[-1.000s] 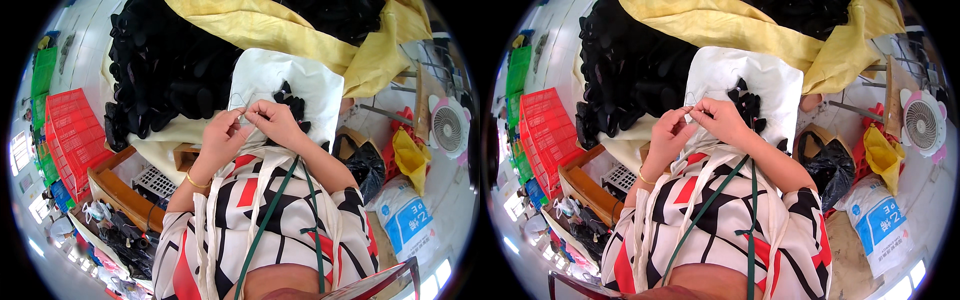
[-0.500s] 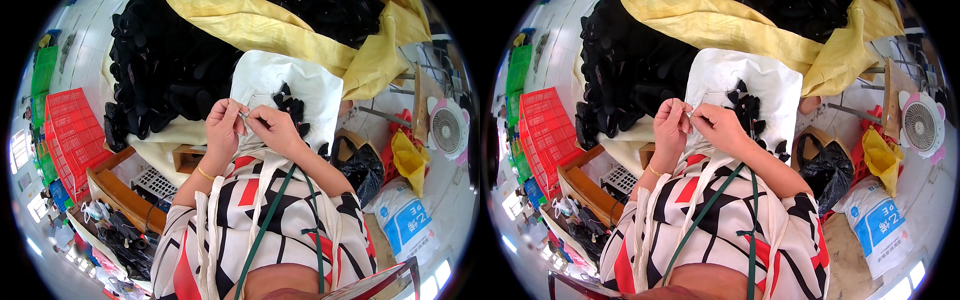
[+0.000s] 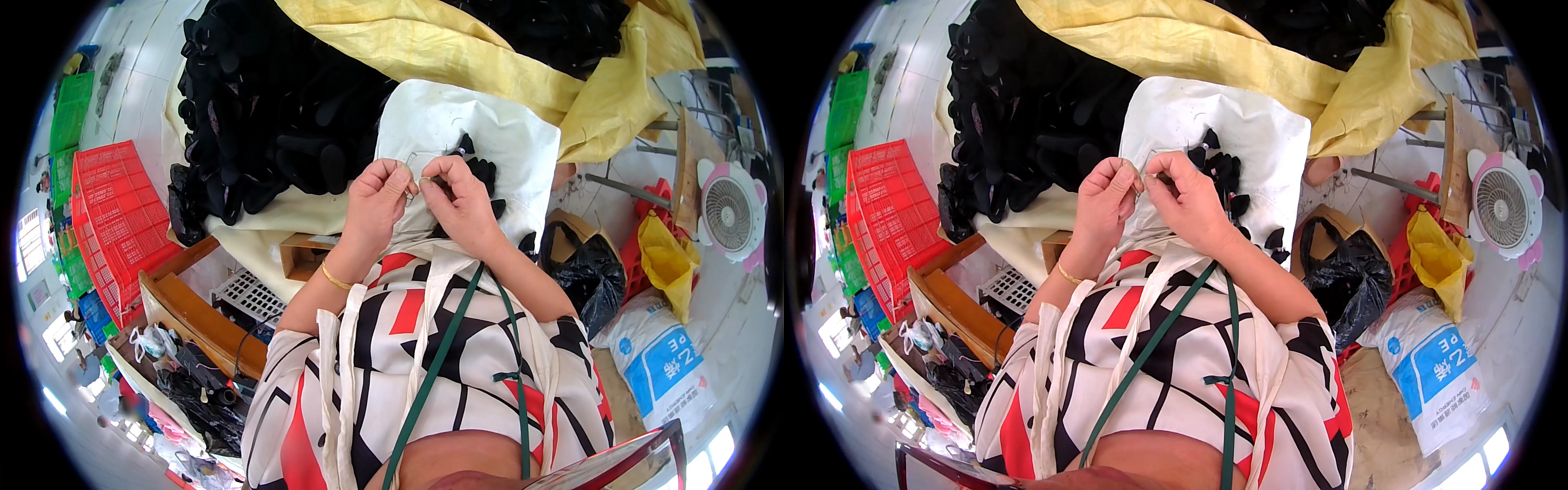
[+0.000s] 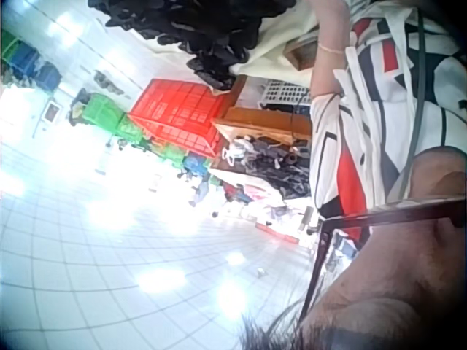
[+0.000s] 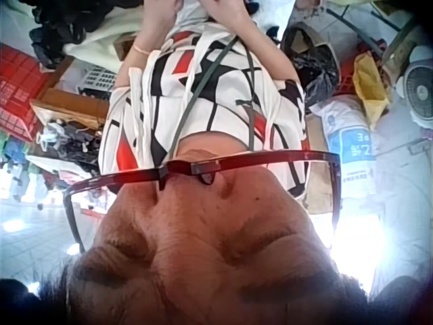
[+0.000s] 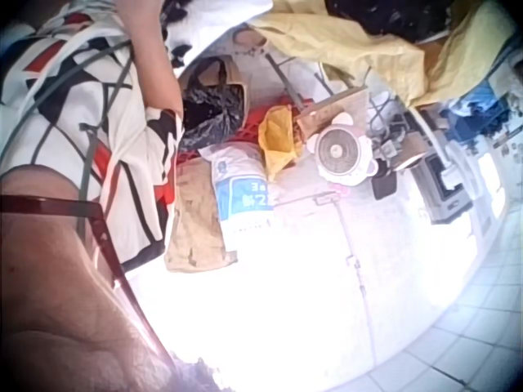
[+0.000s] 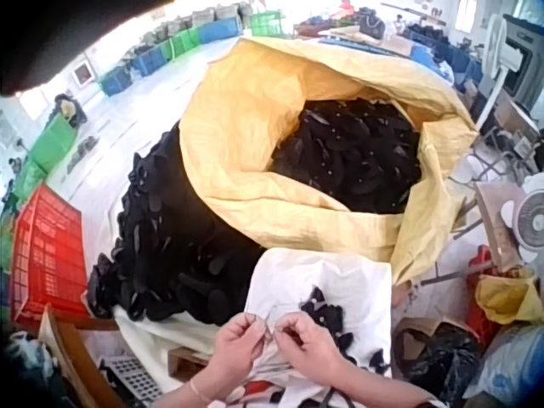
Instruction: The person is sewing a black glove using a needle and thread. They repeatedly insert the needle into the glove fabric and pull the thread through to stitch the material. The person handles the glove with both hands, adjusting its position on a white cloth on their lap.
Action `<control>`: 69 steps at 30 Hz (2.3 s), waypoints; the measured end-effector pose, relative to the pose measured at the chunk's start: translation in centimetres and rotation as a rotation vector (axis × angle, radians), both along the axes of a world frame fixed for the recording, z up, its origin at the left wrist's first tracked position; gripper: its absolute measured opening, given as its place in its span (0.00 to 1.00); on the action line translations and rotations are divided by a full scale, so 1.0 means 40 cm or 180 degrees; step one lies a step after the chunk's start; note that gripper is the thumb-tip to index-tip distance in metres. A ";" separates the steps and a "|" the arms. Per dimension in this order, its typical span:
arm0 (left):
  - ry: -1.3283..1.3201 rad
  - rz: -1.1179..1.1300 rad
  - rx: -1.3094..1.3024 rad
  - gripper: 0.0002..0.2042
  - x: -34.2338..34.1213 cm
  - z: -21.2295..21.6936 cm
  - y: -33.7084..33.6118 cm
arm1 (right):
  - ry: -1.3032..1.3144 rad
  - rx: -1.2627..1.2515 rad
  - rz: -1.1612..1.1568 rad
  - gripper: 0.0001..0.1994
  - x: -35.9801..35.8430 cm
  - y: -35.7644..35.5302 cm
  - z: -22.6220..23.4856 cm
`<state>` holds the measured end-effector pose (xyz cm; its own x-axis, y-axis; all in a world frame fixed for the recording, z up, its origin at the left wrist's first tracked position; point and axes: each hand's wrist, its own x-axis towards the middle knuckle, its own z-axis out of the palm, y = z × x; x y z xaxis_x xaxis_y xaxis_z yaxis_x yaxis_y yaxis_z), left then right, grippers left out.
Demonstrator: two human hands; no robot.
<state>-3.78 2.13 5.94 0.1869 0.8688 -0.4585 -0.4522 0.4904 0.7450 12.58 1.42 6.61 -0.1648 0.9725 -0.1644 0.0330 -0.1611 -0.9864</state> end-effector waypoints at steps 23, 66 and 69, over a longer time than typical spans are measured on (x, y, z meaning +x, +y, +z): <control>-0.0234 0.0288 -0.0063 0.08 0.000 -0.029 0.008 | 0.0657 -0.0680 0.0302 0.08 0.034 0.009 -0.087; 0.0959 -0.0036 0.0444 0.06 0.017 -0.015 0.024 | 0.0385 -0.0415 0.0134 0.05 0.029 0.031 -0.084; 0.1509 0.0049 0.0905 0.04 0.007 -0.030 0.028 | -0.0373 0.0487 -0.0074 0.03 0.013 0.032 -0.049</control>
<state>-3.49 3.25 4.74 0.0034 0.9716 -0.2364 -0.0405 0.2364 0.9708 13.12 2.69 4.67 -0.1304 0.9910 -0.0311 0.1471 -0.0117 -0.9890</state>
